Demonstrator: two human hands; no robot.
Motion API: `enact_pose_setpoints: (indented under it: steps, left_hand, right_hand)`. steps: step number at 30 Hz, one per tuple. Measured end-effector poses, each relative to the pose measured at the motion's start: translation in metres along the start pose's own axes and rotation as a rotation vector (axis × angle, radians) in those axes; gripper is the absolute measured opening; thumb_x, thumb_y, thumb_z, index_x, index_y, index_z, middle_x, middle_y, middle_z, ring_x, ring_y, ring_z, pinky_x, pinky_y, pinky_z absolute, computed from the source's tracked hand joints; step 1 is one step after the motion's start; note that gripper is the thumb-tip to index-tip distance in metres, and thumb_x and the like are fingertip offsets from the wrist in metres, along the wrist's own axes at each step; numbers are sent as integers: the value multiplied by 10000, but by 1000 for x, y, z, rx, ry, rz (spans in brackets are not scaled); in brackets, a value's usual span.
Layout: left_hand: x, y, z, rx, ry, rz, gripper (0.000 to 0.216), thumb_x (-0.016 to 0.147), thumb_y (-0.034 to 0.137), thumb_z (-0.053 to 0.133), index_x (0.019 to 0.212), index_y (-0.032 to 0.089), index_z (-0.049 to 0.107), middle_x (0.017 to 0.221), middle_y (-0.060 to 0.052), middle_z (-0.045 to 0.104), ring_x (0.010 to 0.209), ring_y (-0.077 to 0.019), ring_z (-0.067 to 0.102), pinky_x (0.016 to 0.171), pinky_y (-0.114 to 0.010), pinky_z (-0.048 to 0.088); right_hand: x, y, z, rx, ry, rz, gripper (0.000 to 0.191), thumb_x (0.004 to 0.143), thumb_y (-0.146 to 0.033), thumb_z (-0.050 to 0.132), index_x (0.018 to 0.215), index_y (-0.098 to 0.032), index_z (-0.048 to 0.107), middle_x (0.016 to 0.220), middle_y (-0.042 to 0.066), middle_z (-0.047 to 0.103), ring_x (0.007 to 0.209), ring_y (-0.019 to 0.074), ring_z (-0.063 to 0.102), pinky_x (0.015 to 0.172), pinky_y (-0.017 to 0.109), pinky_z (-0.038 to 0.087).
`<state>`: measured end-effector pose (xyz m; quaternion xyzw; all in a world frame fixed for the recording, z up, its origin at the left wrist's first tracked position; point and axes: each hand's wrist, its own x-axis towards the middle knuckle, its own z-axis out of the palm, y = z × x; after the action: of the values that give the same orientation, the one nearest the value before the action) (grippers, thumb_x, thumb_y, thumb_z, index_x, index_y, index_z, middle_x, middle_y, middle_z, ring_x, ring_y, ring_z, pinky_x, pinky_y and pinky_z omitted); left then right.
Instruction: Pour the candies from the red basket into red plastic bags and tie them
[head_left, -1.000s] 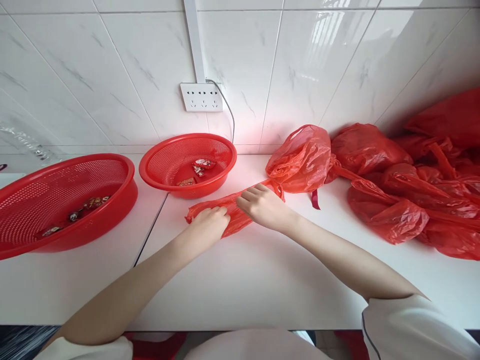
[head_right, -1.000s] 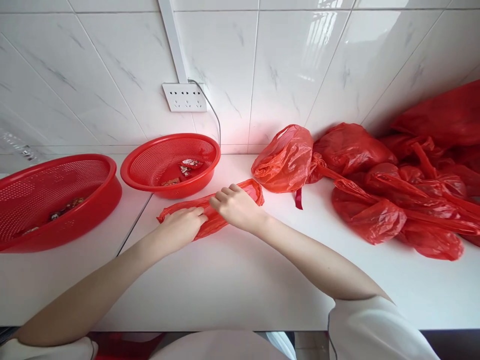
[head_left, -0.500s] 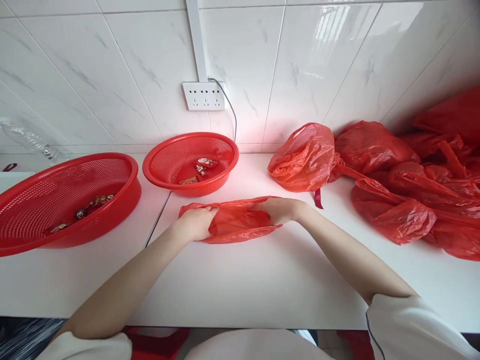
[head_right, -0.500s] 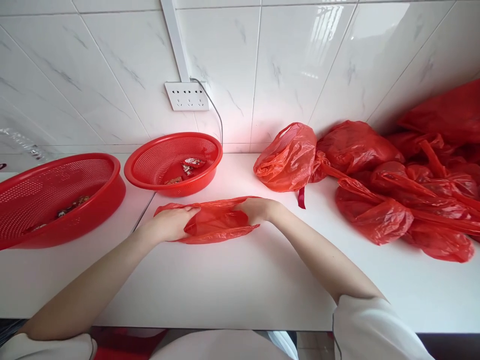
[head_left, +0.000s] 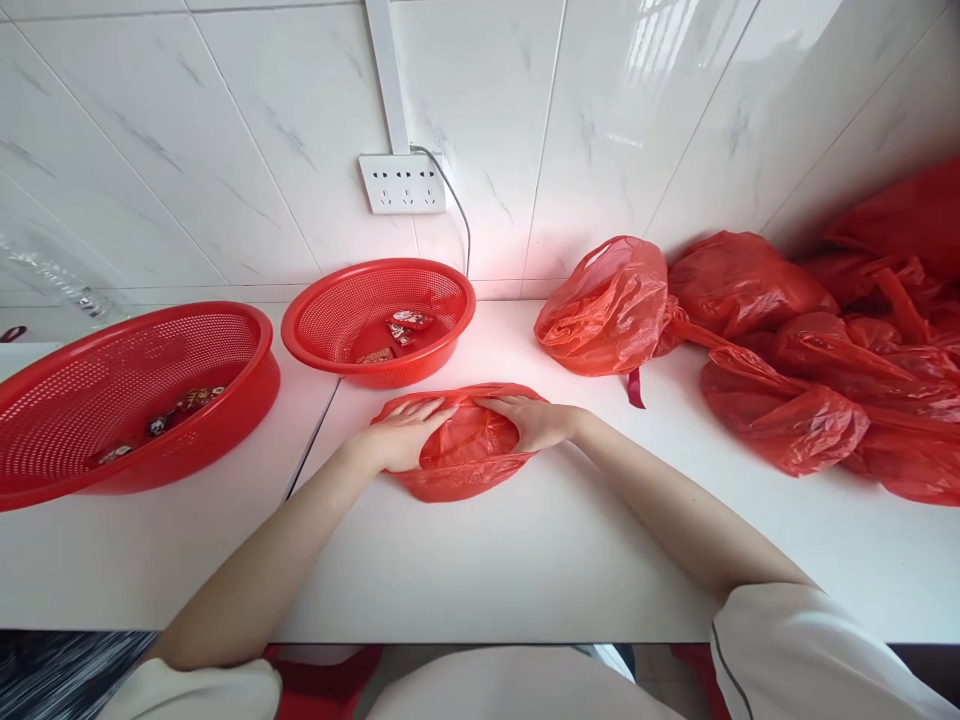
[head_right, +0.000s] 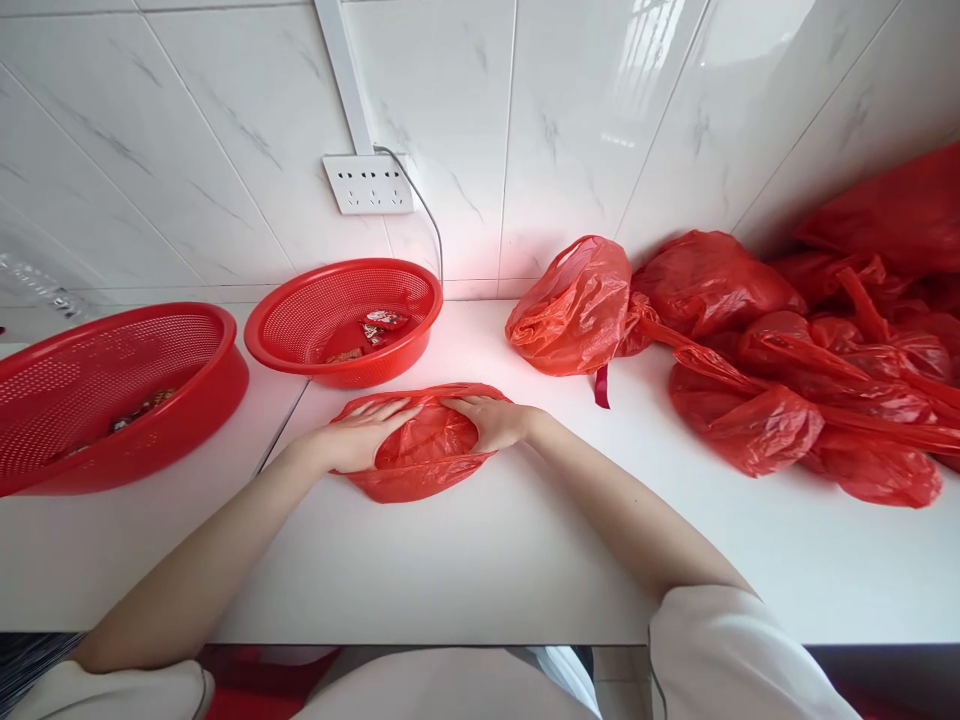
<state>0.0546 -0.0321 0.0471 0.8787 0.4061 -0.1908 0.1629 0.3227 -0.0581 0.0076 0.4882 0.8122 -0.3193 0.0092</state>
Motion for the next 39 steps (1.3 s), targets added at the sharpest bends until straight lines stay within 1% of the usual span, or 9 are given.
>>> enact_pose_setpoints:
  steps: [4,6,10,13,16,23,29,35,39]
  left_hand:
    - [0,-11,-4,-193,18,13,897,737,323,663,1535,369,255,1663,-5,100,1505,-329,152,1170,-485,262]
    - [-2,-13,-7,-377,117,55,794,723,412,712,1459,321,430,1607,-46,300,1450,-311,306,1150,-430,318]
    - [-4,-11,-15,-1117,379,-63,703,796,659,581,1280,149,574,1220,-160,660,1110,-264,631,916,-363,528]
    - [2,-11,-19,-1764,395,-162,798,816,768,428,1193,81,579,1148,-228,675,1006,-264,678,767,-335,590]
    - [11,-11,-15,-2080,427,-143,615,846,640,523,1133,103,602,1148,-209,684,1077,-253,671,862,-312,590]
    - [25,-10,12,-2164,592,-24,245,804,138,539,1022,100,644,1108,-133,723,1039,-222,698,917,-311,584]
    - [30,-20,24,-2187,515,-37,185,786,84,504,877,88,665,1016,-123,753,976,-200,710,898,-311,591]
    - [30,-22,34,-2175,382,-25,253,797,102,487,933,57,696,1033,-148,756,981,-235,715,908,-342,582]
    - [33,-18,40,-2160,258,-16,311,800,148,511,1022,44,704,1060,-164,750,1035,-284,702,963,-406,553]
  right_hand:
    - [0,-1,-4,27,-41,8,1134,700,-406,731,1580,-308,22,1646,99,143,1472,336,261,1112,468,375]
    - [-1,-3,-9,17,-45,1,1092,714,-396,721,1580,-308,62,1646,92,152,1474,333,254,1113,462,375]
    - [-6,-12,-27,24,60,-18,974,756,-504,698,1566,-298,198,1628,97,215,1477,333,245,1151,479,317]
    - [-14,-27,-44,47,180,-45,810,827,-545,631,1524,-261,330,1562,113,368,1405,310,390,1116,447,368]
    - [-24,-48,-62,37,171,-82,589,877,-449,605,1414,-234,499,1364,107,600,1202,266,596,962,372,493]
    - [-35,-79,-82,99,317,-352,414,916,-378,577,1309,-246,579,1240,61,686,1103,216,665,901,310,516]
    - [-14,-64,-74,-50,361,-266,284,930,-319,558,1183,-209,628,1147,82,716,1010,224,683,835,299,505]
    - [7,-47,-66,-308,511,-216,227,992,-292,455,1027,-182,651,991,84,717,840,190,661,715,283,427]
    - [20,-40,-54,-382,450,-126,210,990,-256,447,1011,-192,646,988,73,712,833,187,659,660,279,398]
